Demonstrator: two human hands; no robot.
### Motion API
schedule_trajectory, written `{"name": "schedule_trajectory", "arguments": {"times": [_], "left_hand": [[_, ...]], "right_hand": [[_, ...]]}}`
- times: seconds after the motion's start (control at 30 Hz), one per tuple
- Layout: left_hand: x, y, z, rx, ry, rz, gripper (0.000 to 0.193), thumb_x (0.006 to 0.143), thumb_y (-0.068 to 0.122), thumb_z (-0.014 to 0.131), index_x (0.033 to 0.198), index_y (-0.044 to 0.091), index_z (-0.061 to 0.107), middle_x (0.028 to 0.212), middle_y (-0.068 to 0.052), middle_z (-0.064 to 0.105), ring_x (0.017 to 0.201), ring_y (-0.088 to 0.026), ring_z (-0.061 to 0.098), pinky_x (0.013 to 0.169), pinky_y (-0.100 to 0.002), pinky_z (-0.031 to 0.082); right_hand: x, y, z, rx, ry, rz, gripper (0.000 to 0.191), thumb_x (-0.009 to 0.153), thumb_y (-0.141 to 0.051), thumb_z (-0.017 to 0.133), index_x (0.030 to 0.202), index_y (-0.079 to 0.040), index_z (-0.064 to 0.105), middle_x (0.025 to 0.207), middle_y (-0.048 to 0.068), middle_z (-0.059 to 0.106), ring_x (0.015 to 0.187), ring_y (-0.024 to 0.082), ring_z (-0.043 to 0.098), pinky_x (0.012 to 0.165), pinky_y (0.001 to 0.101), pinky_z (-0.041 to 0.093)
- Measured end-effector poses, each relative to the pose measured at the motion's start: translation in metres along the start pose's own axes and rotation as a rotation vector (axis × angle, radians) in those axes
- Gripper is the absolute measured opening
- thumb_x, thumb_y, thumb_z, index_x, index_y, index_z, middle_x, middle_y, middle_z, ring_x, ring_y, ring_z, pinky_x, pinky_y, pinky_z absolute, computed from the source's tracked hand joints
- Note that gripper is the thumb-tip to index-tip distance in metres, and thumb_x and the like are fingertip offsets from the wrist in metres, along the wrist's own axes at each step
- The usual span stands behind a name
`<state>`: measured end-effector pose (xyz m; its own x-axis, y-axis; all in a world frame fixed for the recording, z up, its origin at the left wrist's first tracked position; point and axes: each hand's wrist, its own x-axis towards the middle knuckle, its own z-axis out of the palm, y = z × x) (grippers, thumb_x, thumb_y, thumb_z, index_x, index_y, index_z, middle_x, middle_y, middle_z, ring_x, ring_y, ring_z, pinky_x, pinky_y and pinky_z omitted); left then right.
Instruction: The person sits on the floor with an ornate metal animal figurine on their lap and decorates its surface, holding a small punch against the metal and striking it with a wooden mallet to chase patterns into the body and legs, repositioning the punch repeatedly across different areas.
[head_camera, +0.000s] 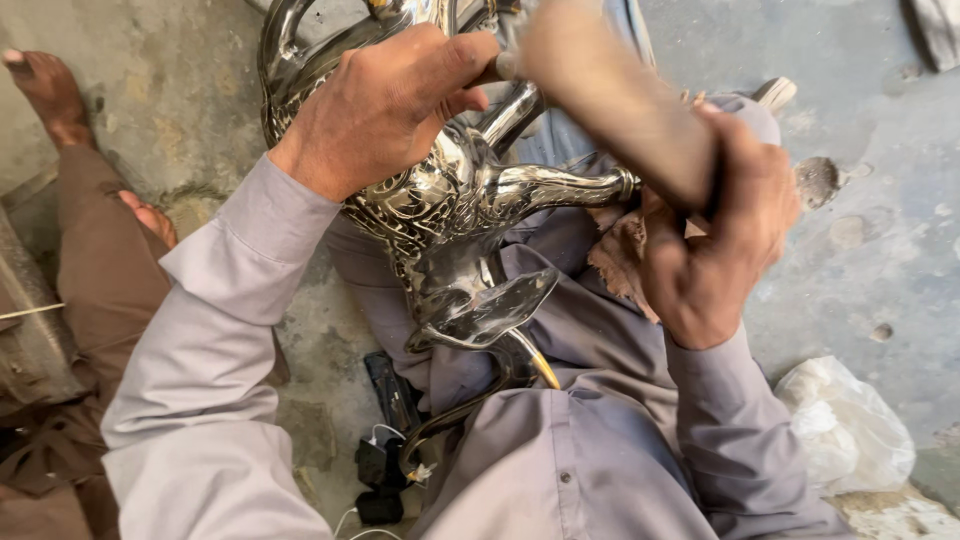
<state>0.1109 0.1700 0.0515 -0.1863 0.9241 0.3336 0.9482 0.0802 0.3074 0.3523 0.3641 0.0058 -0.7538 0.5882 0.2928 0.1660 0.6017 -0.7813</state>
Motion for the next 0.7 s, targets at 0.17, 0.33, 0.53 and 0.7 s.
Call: {"name": "schedule_trajectory", "arguments": {"times": [0.17, 0.33, 0.53, 0.7], "left_hand": [[0.001, 0.003, 0.0, 0.009, -0.026, -0.006, 0.041, 0.107, 0.006, 0.075, 0.137, 0.016, 0.049, 0.095, -0.01, 0.055, 0.083, -0.032, 0.063, 0.072, -0.046, 0.048], [0.003, 0.009, 0.002, 0.02, -0.031, -0.011, 0.04, 0.107, 0.005, 0.074, 0.136, 0.014, 0.048, 0.098, -0.01, 0.058, 0.086, -0.032, 0.064, 0.071, -0.043, 0.049], [0.01, 0.019, 0.006, 0.033, -0.042, -0.013, 0.039, 0.107, 0.004, 0.074, 0.136, 0.013, 0.05, 0.099, -0.01, 0.059, 0.085, -0.031, 0.065, 0.073, -0.043, 0.05], [0.017, 0.026, 0.007, 0.024, -0.048, -0.019, 0.042, 0.105, 0.003, 0.074, 0.138, 0.012, 0.051, 0.098, -0.01, 0.059, 0.084, -0.031, 0.064, 0.073, -0.043, 0.051]], "right_hand": [[-0.009, 0.001, -0.009, -0.007, -0.049, -0.019, 0.056, 0.098, 0.0, 0.072, 0.149, -0.009, 0.05, 0.124, 0.017, 0.058, 0.117, 0.033, 0.056, 0.106, 0.0417, 0.042], [-0.004, -0.007, -0.011, 0.418, 0.06, 0.017, 0.064, 0.099, 0.001, 0.067, 0.153, -0.011, 0.035, 0.138, 0.014, 0.052, 0.128, 0.032, 0.054, 0.115, 0.0408, 0.042], [-0.002, 0.005, -0.024, 0.373, -0.033, 0.032, 0.067, 0.094, 0.005, 0.066, 0.152, -0.017, 0.041, 0.135, 0.011, 0.055, 0.12, 0.029, 0.055, 0.108, 0.0375, 0.041], [-0.003, 0.019, -0.034, -0.255, -0.074, -0.135, 0.062, 0.091, 0.006, 0.071, 0.146, -0.014, 0.051, 0.118, 0.014, 0.059, 0.108, 0.032, 0.057, 0.097, 0.042, 0.04]]}}
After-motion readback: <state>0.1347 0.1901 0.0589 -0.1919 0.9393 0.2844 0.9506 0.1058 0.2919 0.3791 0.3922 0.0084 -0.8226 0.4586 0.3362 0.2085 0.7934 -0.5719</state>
